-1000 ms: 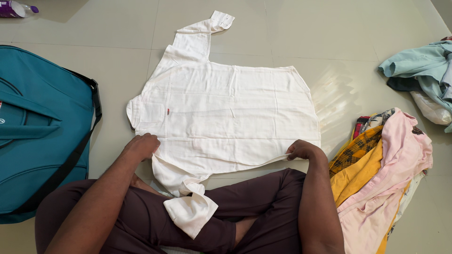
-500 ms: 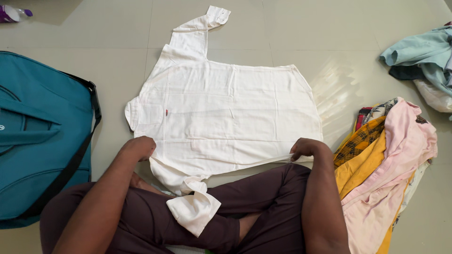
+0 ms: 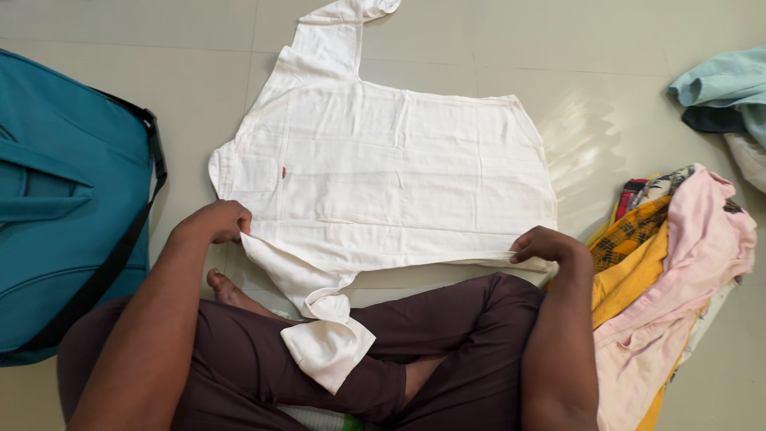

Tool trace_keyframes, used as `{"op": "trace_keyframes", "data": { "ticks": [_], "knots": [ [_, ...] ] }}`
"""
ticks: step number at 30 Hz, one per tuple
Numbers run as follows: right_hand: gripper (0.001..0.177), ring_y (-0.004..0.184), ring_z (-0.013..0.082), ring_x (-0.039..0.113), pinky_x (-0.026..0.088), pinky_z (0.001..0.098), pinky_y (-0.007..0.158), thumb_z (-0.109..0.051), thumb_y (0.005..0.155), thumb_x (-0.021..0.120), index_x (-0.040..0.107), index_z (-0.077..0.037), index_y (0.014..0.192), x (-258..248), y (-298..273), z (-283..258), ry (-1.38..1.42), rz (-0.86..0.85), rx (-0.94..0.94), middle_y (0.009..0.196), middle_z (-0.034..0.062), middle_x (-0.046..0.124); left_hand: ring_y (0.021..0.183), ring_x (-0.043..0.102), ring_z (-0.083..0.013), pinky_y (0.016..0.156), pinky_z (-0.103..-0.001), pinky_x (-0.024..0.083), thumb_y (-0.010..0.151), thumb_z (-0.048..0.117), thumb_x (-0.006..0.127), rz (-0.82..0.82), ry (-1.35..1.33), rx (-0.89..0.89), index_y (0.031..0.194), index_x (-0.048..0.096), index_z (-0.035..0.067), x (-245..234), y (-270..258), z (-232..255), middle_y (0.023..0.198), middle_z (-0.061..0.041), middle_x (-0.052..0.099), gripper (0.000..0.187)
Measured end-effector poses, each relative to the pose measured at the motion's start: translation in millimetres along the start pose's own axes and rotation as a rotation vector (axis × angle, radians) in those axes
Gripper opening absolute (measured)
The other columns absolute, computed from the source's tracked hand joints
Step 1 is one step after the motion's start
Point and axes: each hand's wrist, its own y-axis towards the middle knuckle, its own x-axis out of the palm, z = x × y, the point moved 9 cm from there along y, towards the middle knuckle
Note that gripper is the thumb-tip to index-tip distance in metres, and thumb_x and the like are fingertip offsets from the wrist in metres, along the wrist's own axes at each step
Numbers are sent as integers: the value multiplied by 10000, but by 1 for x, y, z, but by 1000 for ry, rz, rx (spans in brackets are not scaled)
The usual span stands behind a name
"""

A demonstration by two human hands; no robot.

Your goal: The person sits on the floor and folds a white long-sleeved shirt by aligning the sleeves and folding different sections of the garment.

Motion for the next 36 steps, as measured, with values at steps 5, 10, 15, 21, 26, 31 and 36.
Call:
{"op": "trace_keyframes", "data": {
  "ticks": [5, 10, 15, 21, 26, 31, 36],
  "knots": [
    [282, 940, 137, 666, 440, 311, 948, -219, 742, 875, 841, -71, 980, -15, 4, 18, 230, 56, -73, 890, 33, 808, 880, 661, -196, 788, -345, 526, 809, 88, 787, -48, -134, 159, 897, 747, 89, -15, 15, -6, 923, -63, 766, 97],
    [278, 798, 165, 596, 476, 359, 748, -214, 867, 825, 744, -4, 1031, -68, 23, 2, 748, 330, -206, 876, 34, 708, 850, 582, -183, 761, -331, 461, 874, 125, 712, 53, -575, 214, 1047, 688, 60, -41, 28, 0, 932, -85, 689, 185],
    [523, 1083, 242, 611, 459, 395, 954, -318, 812, 867, 738, -4, 1209, -85, 51, 2, 590, 480, -103, 1150, 159, 708, 827, 543, -244, 740, -403, 473, 956, 289, 711, 227, -685, 34, 1170, 648, 43, -29, 63, -25, 999, -144, 649, 333],
    [972, 1290, 352, 545, 448, 485, 1039, -358, 690, 926, 487, -39, 1497, -75, 42, 50, 502, 450, 95, 1456, 244, 556, 959, 649, -282, 838, -449, 520, 915, 351, 734, 163, -334, 112, 1192, 689, 43, -10, 109, -54, 1065, -165, 740, 416],
    [869, 1175, 324, 635, 515, 468, 937, -253, 640, 924, 583, -63, 1416, -73, 34, 61, 494, 480, 53, 1379, 214, 626, 961, 614, -277, 841, -461, 497, 950, 336, 685, 19, -391, -33, 1157, 732, 63, 5, 101, -70, 1072, -151, 759, 346],
    [728, 1120, 272, 647, 483, 378, 934, -133, 674, 939, 618, -75, 1325, -70, 37, 66, 638, 561, -2, 1245, 170, 685, 886, 618, -247, 791, -416, 499, 929, 310, 684, 29, -380, -2, 1154, 733, 83, 8, 110, -76, 967, -108, 756, 323],
    [604, 955, 234, 620, 471, 379, 834, -146, 684, 906, 705, -85, 1249, -64, 42, 73, 621, 498, -32, 1048, 111, 700, 777, 614, -263, 702, -426, 523, 933, 337, 695, 42, -265, 26, 1144, 735, 64, 6, 116, -71, 899, -145, 749, 347]
  ]
}}
